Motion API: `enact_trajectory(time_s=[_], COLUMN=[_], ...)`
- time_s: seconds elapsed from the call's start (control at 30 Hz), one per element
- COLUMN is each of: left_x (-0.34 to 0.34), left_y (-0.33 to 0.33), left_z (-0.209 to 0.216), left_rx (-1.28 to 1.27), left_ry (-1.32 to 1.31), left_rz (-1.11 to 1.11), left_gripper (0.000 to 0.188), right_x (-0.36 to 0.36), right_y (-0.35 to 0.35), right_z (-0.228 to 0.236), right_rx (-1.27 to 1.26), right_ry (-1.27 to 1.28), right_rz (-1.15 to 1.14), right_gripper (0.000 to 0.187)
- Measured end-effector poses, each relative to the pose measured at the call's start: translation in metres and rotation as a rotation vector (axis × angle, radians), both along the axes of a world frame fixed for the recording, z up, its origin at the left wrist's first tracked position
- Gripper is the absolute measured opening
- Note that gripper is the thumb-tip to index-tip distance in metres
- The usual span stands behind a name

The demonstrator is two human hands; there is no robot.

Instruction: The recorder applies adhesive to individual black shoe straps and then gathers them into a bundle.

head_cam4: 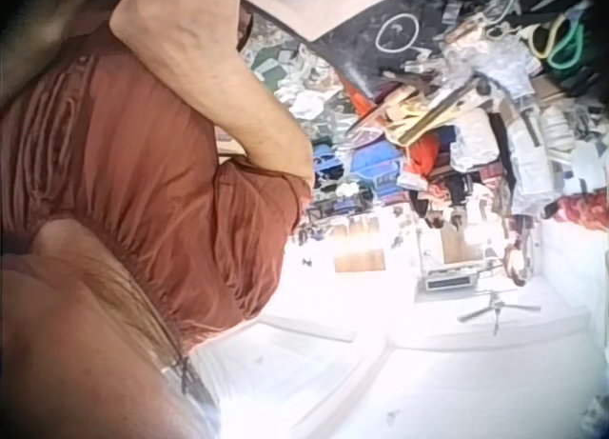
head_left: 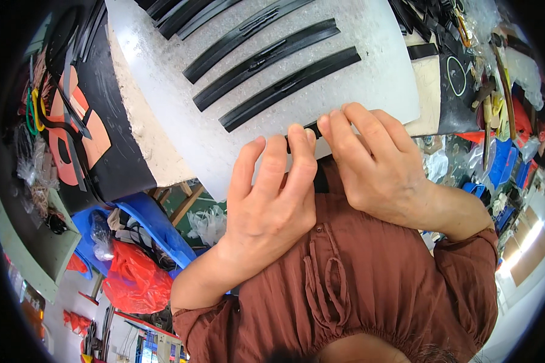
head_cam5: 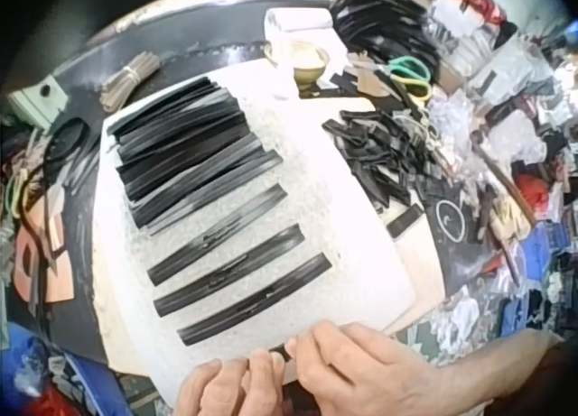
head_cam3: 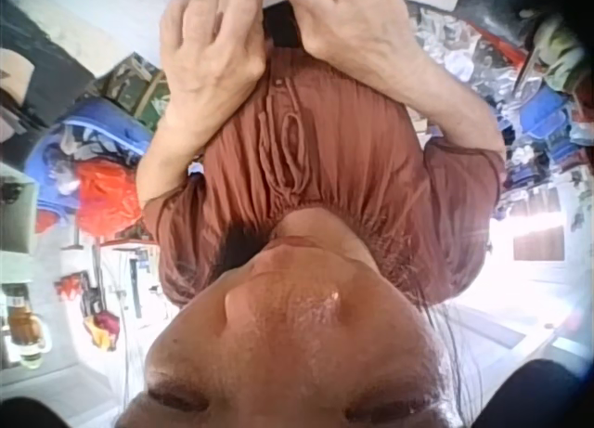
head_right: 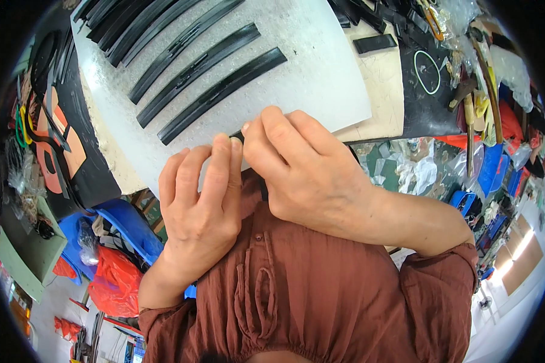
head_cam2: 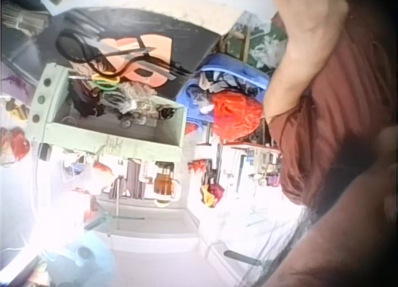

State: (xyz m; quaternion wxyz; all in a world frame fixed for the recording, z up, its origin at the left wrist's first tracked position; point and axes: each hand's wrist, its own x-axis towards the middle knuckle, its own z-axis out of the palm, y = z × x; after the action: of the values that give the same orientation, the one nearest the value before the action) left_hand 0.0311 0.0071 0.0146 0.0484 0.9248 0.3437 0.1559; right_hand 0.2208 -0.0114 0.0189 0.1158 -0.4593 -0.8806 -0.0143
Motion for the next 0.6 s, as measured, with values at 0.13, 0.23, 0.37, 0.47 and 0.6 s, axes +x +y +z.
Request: enact_trajectory(time_s=[0.13, 0.23, 0.37, 0.47, 0.6], left_x=[0.0, 0.002, 0.004, -0.011, -0.022], left_y=[-0.001, -0.003, 0.004, 0.016, 0.029], left_z=[0.003, 0.01, 0.015, 0.01, -0.004], left_rx=[0.037, -0.031, -0.035, -0.105, 0.034], left_ry=[0.072, 0.102, 0.053, -0.124, -0.313], left_rz=[0.003, 0.018, 0.062, 0.082, 0.32], left_gripper=[0.029, 0.028, 0.028, 0.025, 0.024], right_x=[0.0, -0.001, 0.008, 0.029, 0.034], right_y=[0.006, 0.008, 0.018, 0.039, 0.054], right_z=[0.007, 0.007, 0.016, 0.027, 0.006], right_rx=[-0.072, -0.073, -0.139, -0.158, 0.011], right_ry=[0.036, 0.076, 0.145, 0.229, 0.324], right_rz=[0.034, 0.038, 0.023, -0.01, -0.233], right_gripper=[0.034, 0.034, 0.034, 0.036, 0.022])
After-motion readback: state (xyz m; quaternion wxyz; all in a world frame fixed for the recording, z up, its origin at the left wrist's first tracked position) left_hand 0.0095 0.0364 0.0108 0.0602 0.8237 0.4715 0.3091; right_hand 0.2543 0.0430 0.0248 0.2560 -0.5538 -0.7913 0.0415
